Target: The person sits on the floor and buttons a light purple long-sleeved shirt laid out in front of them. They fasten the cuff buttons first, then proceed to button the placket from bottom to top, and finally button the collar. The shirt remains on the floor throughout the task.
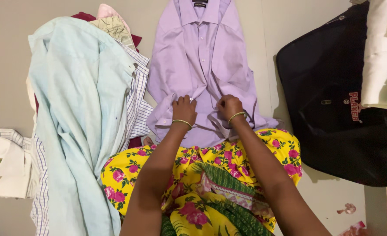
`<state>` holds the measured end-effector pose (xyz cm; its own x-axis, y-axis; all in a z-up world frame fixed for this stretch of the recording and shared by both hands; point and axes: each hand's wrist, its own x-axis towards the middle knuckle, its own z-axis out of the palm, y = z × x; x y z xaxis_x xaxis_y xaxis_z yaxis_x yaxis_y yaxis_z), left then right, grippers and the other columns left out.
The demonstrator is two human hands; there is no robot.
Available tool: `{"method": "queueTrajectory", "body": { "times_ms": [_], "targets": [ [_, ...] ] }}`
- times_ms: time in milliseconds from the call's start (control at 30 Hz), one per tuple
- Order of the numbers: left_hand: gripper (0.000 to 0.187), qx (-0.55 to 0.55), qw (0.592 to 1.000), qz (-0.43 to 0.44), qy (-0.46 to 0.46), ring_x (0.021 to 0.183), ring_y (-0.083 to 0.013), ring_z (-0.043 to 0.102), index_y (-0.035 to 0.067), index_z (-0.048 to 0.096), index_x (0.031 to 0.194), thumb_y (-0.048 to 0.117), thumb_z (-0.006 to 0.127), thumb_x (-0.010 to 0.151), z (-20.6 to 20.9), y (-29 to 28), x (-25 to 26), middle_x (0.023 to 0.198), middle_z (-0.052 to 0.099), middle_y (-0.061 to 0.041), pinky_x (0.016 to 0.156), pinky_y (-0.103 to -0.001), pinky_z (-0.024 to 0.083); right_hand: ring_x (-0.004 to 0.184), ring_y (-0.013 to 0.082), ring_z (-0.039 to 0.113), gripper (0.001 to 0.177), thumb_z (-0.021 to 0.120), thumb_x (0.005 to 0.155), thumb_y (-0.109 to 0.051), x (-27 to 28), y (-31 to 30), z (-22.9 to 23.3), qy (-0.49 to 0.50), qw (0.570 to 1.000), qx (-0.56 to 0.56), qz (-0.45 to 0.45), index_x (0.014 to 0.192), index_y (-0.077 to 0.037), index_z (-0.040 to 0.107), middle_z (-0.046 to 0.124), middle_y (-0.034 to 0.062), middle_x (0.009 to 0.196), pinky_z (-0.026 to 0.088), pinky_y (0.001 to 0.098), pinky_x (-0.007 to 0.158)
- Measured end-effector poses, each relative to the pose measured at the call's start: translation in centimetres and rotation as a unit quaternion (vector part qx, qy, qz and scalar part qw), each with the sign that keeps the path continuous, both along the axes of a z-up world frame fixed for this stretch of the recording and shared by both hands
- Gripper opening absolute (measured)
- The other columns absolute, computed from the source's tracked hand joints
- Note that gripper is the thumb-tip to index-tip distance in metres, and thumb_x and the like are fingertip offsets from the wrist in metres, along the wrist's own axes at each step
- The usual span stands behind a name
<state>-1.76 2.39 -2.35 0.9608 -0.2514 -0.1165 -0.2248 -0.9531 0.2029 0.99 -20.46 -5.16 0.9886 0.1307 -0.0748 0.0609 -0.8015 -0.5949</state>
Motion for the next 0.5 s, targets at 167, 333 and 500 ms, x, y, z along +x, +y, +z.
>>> {"method": "queueTrajectory", "body": {
  "times_ms": [167, 333, 500],
  "targets": [
    [0.036, 0.072, 0.996, 0.025, -0.047, 0.129, -0.0334, 0.052, 0.013, 0.066, 0.122, 0.012, 0.065, 0.086, -1.5, 0.5, -0.2, 0.125, 0.057, -0.011, 0.116, -0.059, 0.035, 0.083, 0.0344, 0.07, 0.011, 0.074, 0.076, -0.006, 0.1, -0.5, 0.0, 0.007, 0.999, 0.001, -0.039, 0.085, -0.011, 0.07, 0.073, 0.0131, 0.09, 0.057, 0.0439, 0.076],
    [0.045, 0.046, 0.995, 0.069, -0.052, 0.125, -0.0461, 0.051, 0.019, 0.059, 0.131, 0.012, 0.062, 0.087, -2.2, 1.3, -0.3, 0.141, 0.05, -0.02, 0.094, -0.06, 0.044, 0.09, 0.0371, 0.069, 0.017, 0.069, 0.081, -0.003, -0.3, -0.2, 1.7, 0.061, 0.995, -0.046, -0.061, 0.096, -0.011, 0.065, 0.072, 0.0141, 0.092, 0.054, 0.0474, 0.081],
    [0.052, 0.057, 0.994, 0.072, 0.06, 0.118, -0.0451, 0.055, 0.021, 0.054, 0.139, 0.012, 0.062, 0.088, -1.2, 1.3, -1.3, 0.148, 0.043, -0.022, 0.09, -0.059, 0.048, 0.096, 0.0366, 0.068, 0.025, 0.069, 0.075, -0.003, -1.4, 0.0, 2.9, 0.109, 0.991, -0.065, -0.038, 0.098, -0.013, 0.064, 0.072, 0.0136, 0.098, 0.054, 0.0466, 0.083]
  ]
}}
